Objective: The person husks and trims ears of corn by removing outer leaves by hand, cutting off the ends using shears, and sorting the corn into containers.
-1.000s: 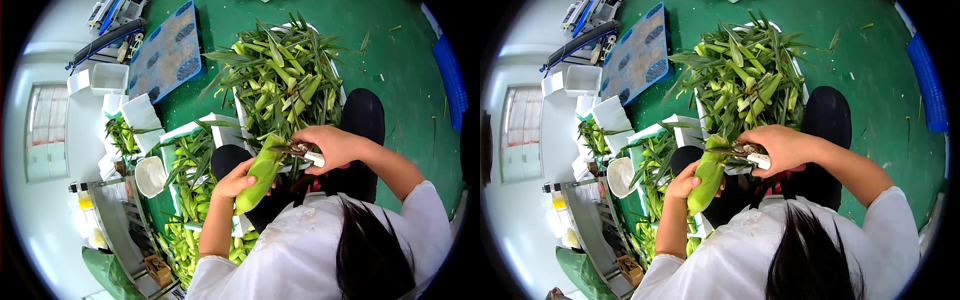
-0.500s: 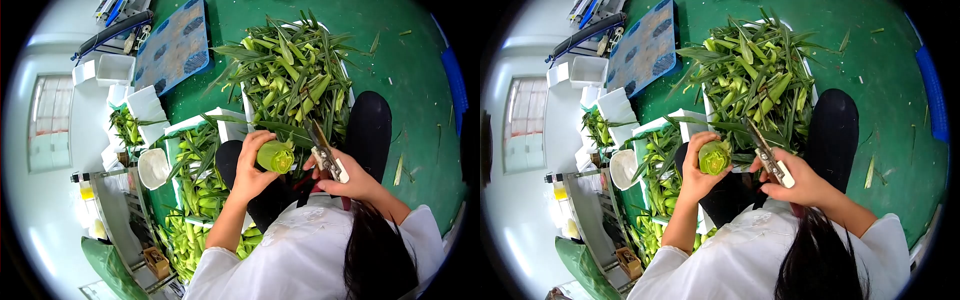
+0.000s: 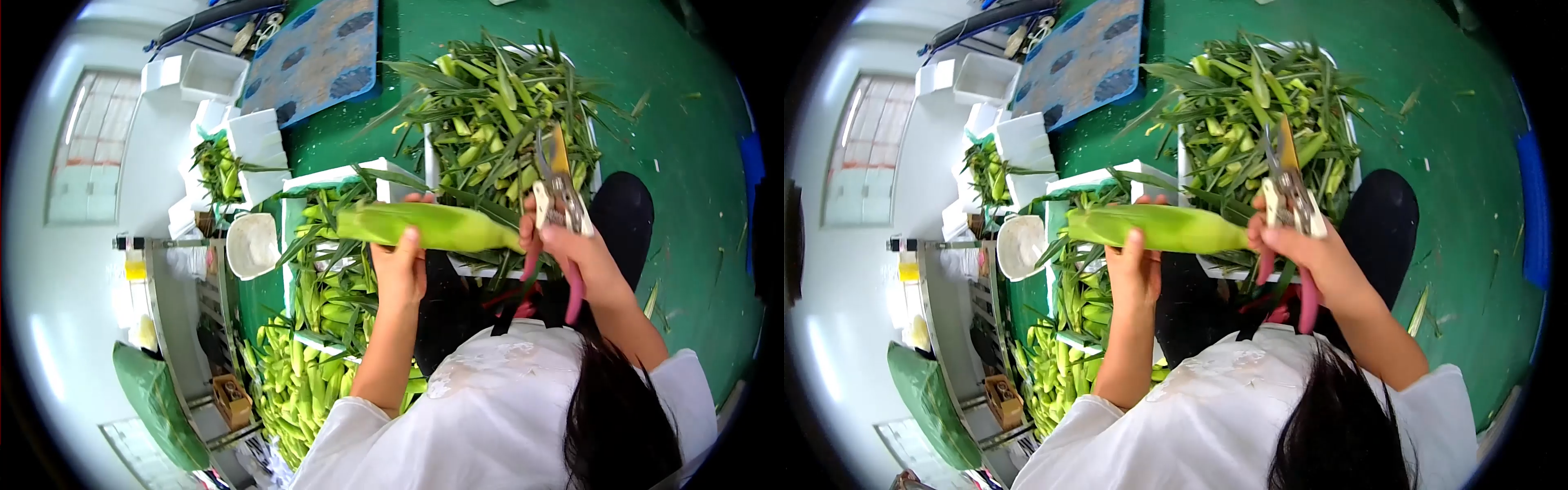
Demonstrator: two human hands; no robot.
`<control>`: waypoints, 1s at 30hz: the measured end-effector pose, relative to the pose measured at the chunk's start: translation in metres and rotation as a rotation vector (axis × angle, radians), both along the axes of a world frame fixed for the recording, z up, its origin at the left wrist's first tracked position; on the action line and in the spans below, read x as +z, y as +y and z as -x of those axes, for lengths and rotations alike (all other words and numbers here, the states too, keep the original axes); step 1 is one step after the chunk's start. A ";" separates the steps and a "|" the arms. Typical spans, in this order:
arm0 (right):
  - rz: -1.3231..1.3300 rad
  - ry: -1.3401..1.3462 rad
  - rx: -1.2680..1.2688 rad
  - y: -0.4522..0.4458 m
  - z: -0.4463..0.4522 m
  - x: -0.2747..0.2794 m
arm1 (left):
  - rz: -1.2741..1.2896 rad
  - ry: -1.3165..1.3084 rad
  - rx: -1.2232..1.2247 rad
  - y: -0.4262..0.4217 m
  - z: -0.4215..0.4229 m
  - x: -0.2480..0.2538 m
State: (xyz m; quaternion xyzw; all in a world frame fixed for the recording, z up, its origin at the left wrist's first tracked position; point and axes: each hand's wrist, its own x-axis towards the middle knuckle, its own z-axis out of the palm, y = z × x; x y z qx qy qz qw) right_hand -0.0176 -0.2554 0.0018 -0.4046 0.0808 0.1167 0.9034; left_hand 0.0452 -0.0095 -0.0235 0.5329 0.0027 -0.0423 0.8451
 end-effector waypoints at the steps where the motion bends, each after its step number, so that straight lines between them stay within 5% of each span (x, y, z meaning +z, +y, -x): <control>1: 0.061 0.008 0.091 -0.004 0.007 -0.009 | 0.046 0.019 0.117 0.006 -0.004 -0.001; 6: 0.465 0.074 0.351 0.015 0.034 -0.029 | 0.156 0.042 0.397 0.019 -0.013 -0.009; 12: 1.200 -0.320 -0.219 0.061 -0.017 -0.077 | 0.283 0.303 0.333 -0.016 0.015 -0.029; 14: 1.308 -0.424 -0.234 0.060 -0.026 -0.088 | 0.302 0.372 0.327 -0.006 0.010 -0.036; 17: 1.033 -0.256 0.011 0.053 -0.017 -0.100 | 0.242 0.406 0.286 0.013 0.004 -0.038; 20: 0.446 0.127 0.308 0.035 0.004 -0.097 | 0.313 0.313 0.144 0.033 0.000 -0.051; 22: 0.507 0.219 0.269 0.028 0.015 -0.096 | 0.037 0.146 0.199 0.023 0.005 -0.034; 24: 0.260 0.265 0.090 0.022 0.021 -0.084 | -0.219 -0.076 0.148 0.016 0.008 -0.026; 27: 0.299 0.136 0.027 0.028 0.013 -0.028 | -0.992 -0.537 0.148 0.004 0.008 -0.023; 30: 0.367 0.017 0.059 0.045 0.005 0.018 | -0.993 -0.573 0.147 -0.017 0.012 -0.022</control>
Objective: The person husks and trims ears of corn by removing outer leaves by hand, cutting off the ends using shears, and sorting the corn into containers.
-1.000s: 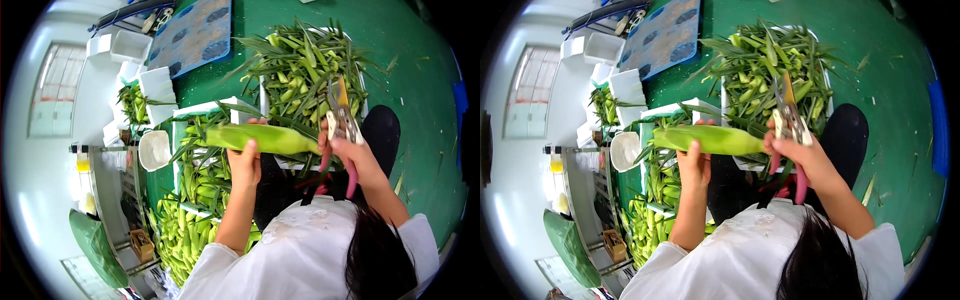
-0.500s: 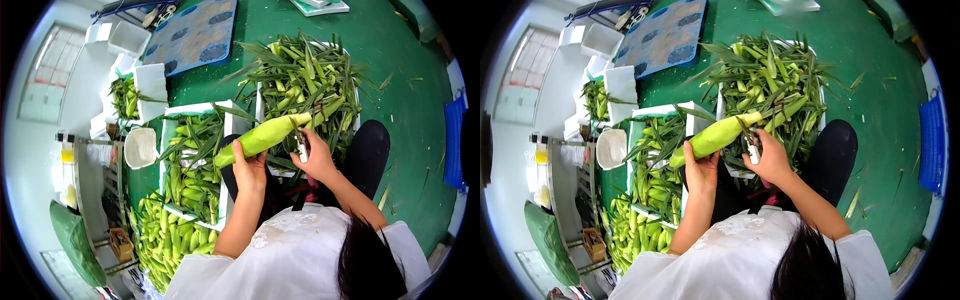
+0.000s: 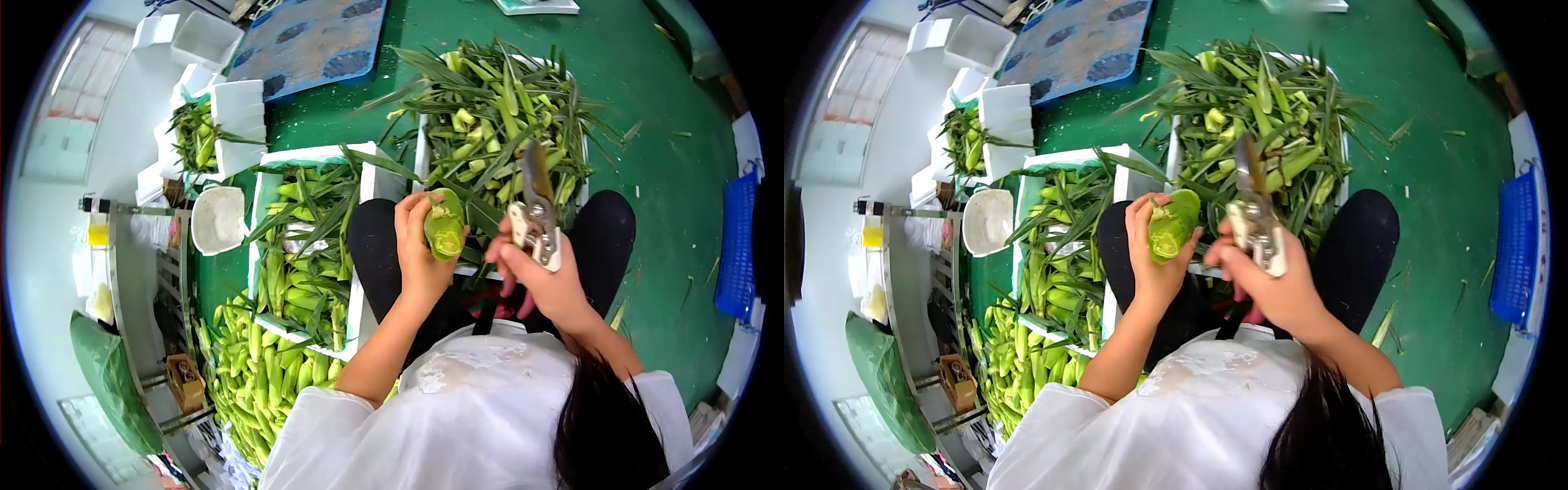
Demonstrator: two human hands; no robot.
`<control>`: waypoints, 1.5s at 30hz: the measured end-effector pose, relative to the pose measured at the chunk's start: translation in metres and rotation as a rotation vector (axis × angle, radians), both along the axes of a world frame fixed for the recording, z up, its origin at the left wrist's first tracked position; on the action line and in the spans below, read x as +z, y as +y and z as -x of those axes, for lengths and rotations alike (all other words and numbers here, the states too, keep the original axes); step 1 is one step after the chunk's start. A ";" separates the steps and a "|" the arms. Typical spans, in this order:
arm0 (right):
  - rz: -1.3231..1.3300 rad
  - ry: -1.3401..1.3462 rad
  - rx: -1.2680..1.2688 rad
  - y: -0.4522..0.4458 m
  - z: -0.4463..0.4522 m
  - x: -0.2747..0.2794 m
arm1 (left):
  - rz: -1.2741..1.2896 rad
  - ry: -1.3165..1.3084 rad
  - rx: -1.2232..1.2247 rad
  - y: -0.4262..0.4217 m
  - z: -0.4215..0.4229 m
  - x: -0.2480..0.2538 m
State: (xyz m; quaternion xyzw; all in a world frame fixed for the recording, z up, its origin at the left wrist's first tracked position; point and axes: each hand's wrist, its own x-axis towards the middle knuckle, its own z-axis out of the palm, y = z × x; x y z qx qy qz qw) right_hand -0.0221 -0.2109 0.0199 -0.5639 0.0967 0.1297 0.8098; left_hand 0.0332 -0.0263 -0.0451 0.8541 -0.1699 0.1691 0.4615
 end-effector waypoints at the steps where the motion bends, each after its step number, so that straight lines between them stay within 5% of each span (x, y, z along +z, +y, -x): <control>1: 0.079 -0.083 -0.017 0.007 -0.003 0.006 | -0.009 -0.007 0.002 -0.003 0.002 0.000; 4: 0.487 -0.326 0.042 0.016 -0.015 0.007 | -0.045 -0.023 0.008 -0.009 0.008 0.005; 8: 0.661 -0.542 0.132 0.018 -0.023 0.003 | -0.055 0.020 -0.016 -0.003 0.016 0.008; 10: 0.418 -0.395 0.159 0.017 -0.022 0.002 | 0.006 0.038 -0.104 0.002 0.018 0.011; 13: 0.129 0.138 0.170 0.009 -0.011 0.013 | 0.472 0.541 -0.360 0.001 0.029 0.002; 16: -0.311 0.079 -0.018 0.009 -0.002 0.014 | 0.619 0.772 -0.606 0.003 0.036 0.000; 20: -0.333 0.053 -0.038 0.010 0.005 0.026 | 0.809 0.661 -0.709 -0.006 0.037 -0.013; 24: -0.298 0.022 -0.071 0.017 0.007 0.029 | 0.873 0.883 -0.751 0.001 0.036 -0.002; 26: -0.268 -0.007 -0.129 0.024 0.007 0.028 | 0.944 0.782 -0.596 -0.004 0.042 0.003; 28: -0.007 -0.013 -0.161 0.031 0.007 0.032 | 0.187 0.462 -0.258 0.010 0.044 0.032; 35: 0.122 -0.113 -0.048 0.061 0.005 -0.001 | 0.020 0.107 0.127 0.027 0.043 0.057; 39: -0.203 0.030 -0.198 0.061 0.001 -0.005 | 0.219 0.147 0.019 0.030 0.033 0.053; 42: -0.569 0.123 -0.213 0.041 -0.004 -0.021 | 1.045 0.599 -0.222 0.025 0.023 0.029; 45: -0.546 0.013 -0.215 0.035 -0.004 -0.015 | 1.415 0.841 -0.260 0.015 0.025 0.017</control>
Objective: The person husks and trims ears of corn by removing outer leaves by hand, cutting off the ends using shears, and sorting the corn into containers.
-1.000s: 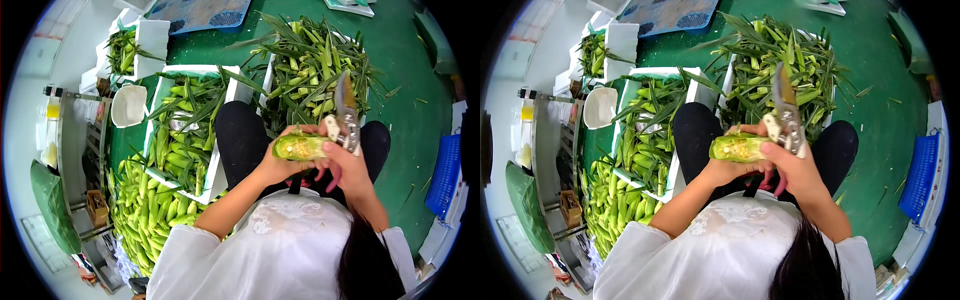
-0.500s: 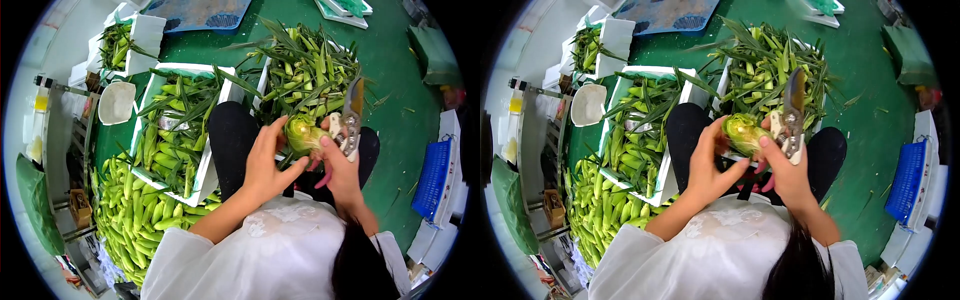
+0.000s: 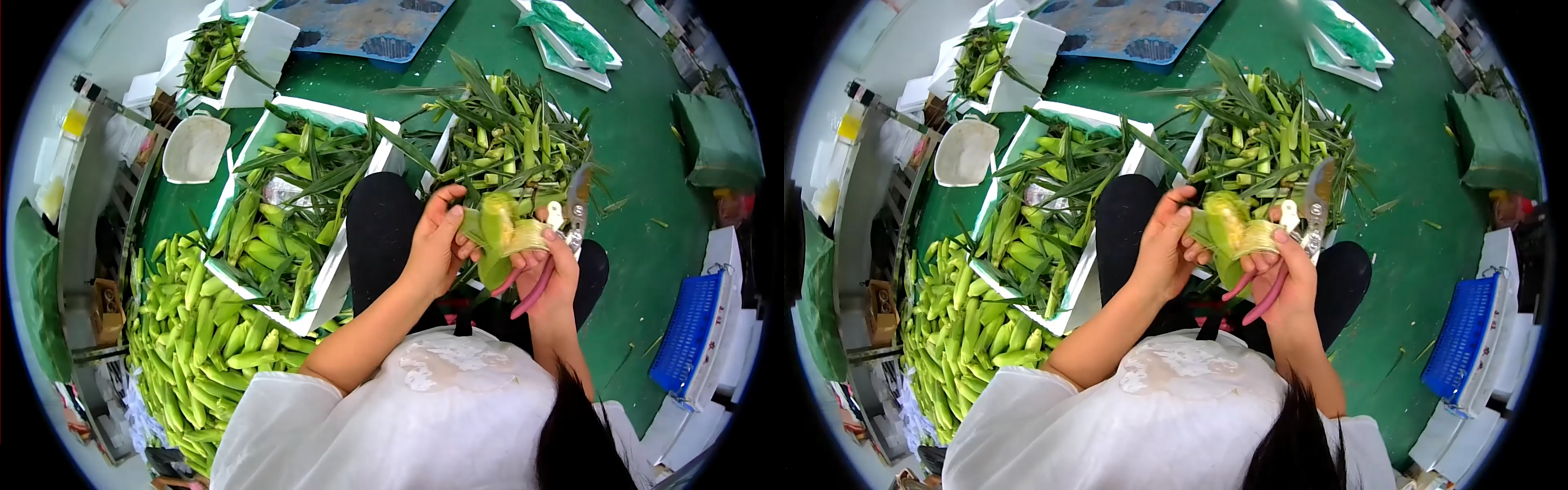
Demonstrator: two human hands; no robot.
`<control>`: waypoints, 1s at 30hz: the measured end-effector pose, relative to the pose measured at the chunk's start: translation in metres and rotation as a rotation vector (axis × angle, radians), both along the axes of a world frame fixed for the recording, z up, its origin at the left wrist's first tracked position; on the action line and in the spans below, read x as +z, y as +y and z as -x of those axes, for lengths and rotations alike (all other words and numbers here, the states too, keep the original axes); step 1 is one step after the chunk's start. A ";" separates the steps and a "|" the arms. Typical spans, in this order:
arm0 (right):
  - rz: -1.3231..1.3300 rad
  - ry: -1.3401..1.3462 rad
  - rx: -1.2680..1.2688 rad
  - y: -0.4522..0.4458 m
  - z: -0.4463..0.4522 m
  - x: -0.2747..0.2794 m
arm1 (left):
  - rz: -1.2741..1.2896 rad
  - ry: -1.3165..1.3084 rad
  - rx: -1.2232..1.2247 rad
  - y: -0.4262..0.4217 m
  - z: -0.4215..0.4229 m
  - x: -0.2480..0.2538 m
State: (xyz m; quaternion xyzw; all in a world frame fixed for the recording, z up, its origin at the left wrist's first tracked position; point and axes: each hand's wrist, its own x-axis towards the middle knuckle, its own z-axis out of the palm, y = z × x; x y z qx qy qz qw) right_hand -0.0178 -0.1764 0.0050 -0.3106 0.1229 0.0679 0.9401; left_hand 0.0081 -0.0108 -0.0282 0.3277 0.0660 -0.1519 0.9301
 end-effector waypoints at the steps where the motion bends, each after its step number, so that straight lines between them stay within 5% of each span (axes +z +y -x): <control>1: 0.013 -0.001 -0.021 -0.002 -0.002 0.001 | 0.100 0.096 -0.013 0.000 0.003 -0.003; 5: 0.474 -0.188 0.211 0.001 -0.001 -0.001 | 0.196 0.454 -0.385 0.025 0.011 -0.073; 7: 0.943 -0.456 0.499 0.011 0.000 0.008 | 0.268 0.492 -0.631 0.042 0.028 -0.012; 8: 1.032 -0.673 0.617 0.030 0.000 0.014 | 0.416 0.451 -0.567 0.050 0.031 -0.018; 9: 1.266 -0.994 0.662 0.045 -0.001 0.020 | 0.444 0.415 -0.446 0.054 0.029 -0.049; 11: 1.209 -1.119 0.686 0.080 0.011 0.027 | 0.472 0.321 -0.187 0.077 0.033 -0.023; 13: 0.965 -0.712 0.788 0.092 0.028 0.021 | 0.544 0.327 0.130 0.123 0.052 0.004; 16: 0.660 -0.372 0.704 0.095 0.030 -0.018 | 0.510 0.271 0.575 0.236 0.102 -0.052; 19: 0.447 -0.027 0.733 0.081 0.030 -0.034 | -0.327 0.755 1.002 0.366 0.196 -0.099; 20: 0.397 0.064 0.778 0.068 0.028 -0.051 | -0.279 0.839 1.126 0.419 0.234 -0.121; 22: 0.376 0.228 0.842 0.042 0.034 -0.088 | -0.220 0.821 1.433 0.514 0.304 -0.137; 24: 0.357 0.270 0.931 0.022 0.042 -0.105 | -0.249 0.330 1.913 0.549 0.323 -0.115; 25: 0.352 0.285 0.964 0.016 0.044 -0.109 | -0.044 0.279 2.083 0.549 0.298 -0.081; 27: 0.320 0.240 1.029 0.014 0.051 -0.110 | -0.145 0.175 1.899 0.542 0.234 -0.070; 29: 0.182 0.275 0.934 0.007 0.060 -0.126 | -0.844 0.051 1.412 0.552 0.151 -0.121; 30: 0.301 0.414 0.889 0.019 0.057 -0.105 | -0.913 0.045 1.108 0.584 0.098 -0.174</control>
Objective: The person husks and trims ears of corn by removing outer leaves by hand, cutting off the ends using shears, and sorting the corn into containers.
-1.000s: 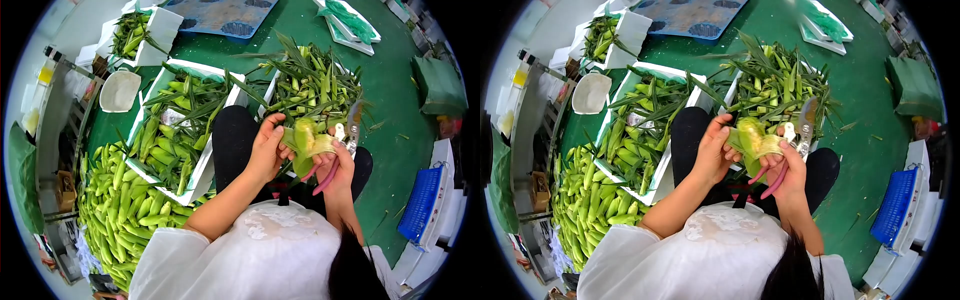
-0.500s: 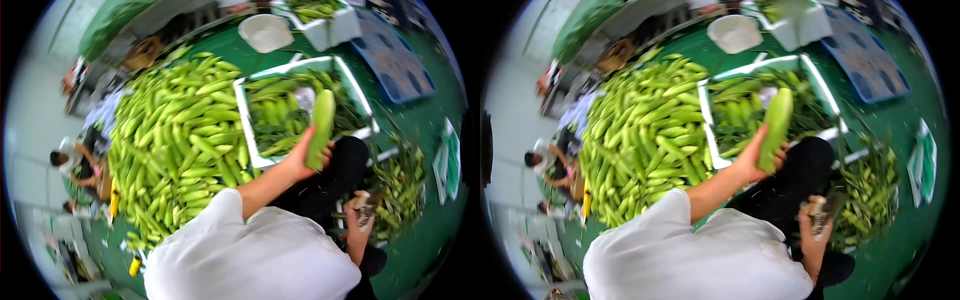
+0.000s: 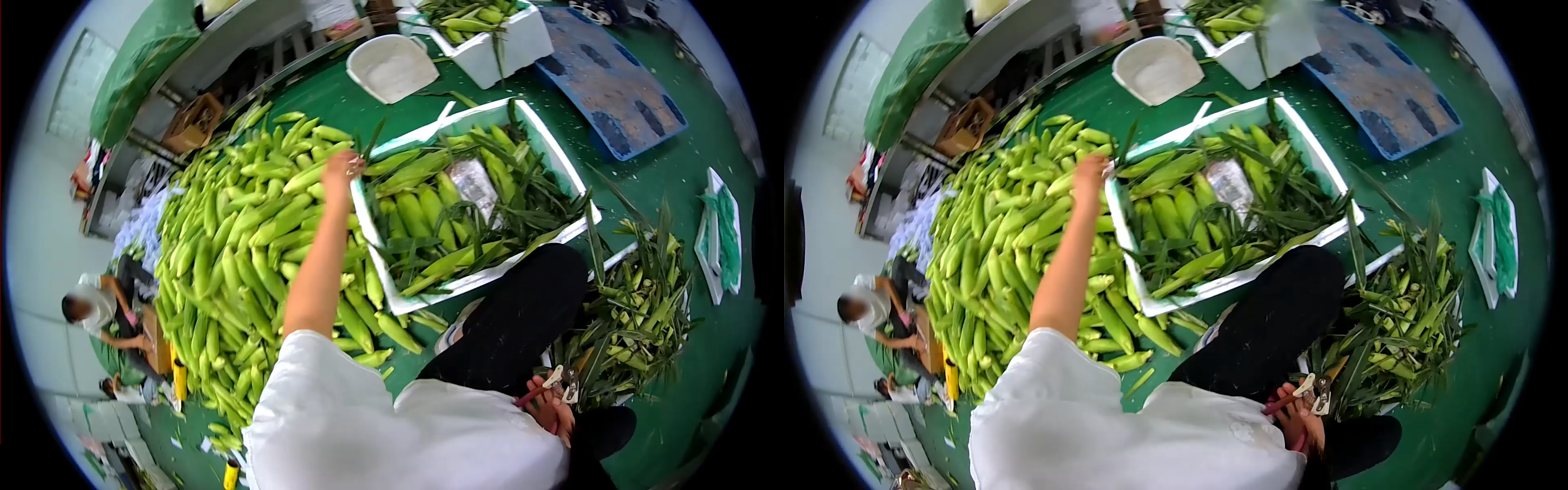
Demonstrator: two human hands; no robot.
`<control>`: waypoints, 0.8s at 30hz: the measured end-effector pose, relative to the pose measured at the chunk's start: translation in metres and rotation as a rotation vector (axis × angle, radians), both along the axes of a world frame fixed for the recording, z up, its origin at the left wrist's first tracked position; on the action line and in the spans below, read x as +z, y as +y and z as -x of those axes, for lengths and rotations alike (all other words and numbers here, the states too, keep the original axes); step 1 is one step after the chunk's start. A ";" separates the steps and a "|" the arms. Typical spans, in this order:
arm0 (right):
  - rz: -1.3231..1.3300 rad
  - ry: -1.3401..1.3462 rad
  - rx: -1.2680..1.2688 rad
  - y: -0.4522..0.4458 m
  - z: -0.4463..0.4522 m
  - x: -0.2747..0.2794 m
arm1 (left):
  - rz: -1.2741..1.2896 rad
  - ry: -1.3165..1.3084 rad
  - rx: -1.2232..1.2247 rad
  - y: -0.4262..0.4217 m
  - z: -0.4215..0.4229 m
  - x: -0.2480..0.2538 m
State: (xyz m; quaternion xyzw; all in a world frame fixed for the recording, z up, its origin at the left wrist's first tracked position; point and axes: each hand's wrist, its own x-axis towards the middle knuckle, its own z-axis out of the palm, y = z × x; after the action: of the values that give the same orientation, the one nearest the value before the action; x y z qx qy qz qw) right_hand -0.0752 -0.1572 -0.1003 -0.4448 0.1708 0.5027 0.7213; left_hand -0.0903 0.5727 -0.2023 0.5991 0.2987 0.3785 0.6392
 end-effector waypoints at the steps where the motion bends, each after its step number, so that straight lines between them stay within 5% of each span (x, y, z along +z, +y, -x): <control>1: 0.003 0.005 -0.034 0.002 -0.002 0.001 | -0.309 0.242 0.062 -0.055 -0.051 -0.002; 5: 0.017 0.005 -0.196 -0.004 0.000 0.013 | -1.028 1.054 0.109 -0.079 -0.146 -0.075; 7: 0.051 -0.035 -0.309 -0.007 0.008 0.025 | -0.894 1.275 0.059 -0.100 -0.159 -0.040; 8: 0.064 -0.074 -0.363 -0.004 0.011 0.034 | -0.751 1.288 -0.204 -0.090 -0.161 -0.031; 9: 0.076 -0.066 -0.428 -0.006 0.014 0.035 | -0.604 1.292 -0.457 -0.081 -0.163 -0.022; 12: 0.008 -0.066 -0.433 -0.019 0.011 0.017 | -1.166 1.285 -0.401 -0.102 -0.136 -0.034; 13: 0.003 -0.091 -0.463 -0.013 0.007 0.023 | -0.818 1.158 -0.464 -0.099 -0.129 -0.051; 15: -0.108 -0.220 -0.427 -0.006 -0.006 0.038 | -0.594 1.064 -0.367 -0.153 -0.113 -0.011; 16: -0.065 -0.295 -0.410 0.003 -0.016 0.063 | -0.681 0.944 -0.360 -0.155 -0.108 -0.023; 19: 0.107 -0.568 -0.257 -0.015 -0.030 0.048 | -0.522 0.648 -0.579 -0.262 -0.094 0.091; 24: 0.310 -0.980 0.026 0.000 -0.063 0.060 | -0.556 0.459 -0.868 -0.408 -0.082 0.183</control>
State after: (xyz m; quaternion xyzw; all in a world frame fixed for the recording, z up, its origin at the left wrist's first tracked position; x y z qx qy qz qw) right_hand -0.0126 -0.1570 -0.0399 -0.7319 -0.1202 0.2131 0.6360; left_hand -0.0081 0.1649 -0.0195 0.8798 0.0451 0.0053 0.4733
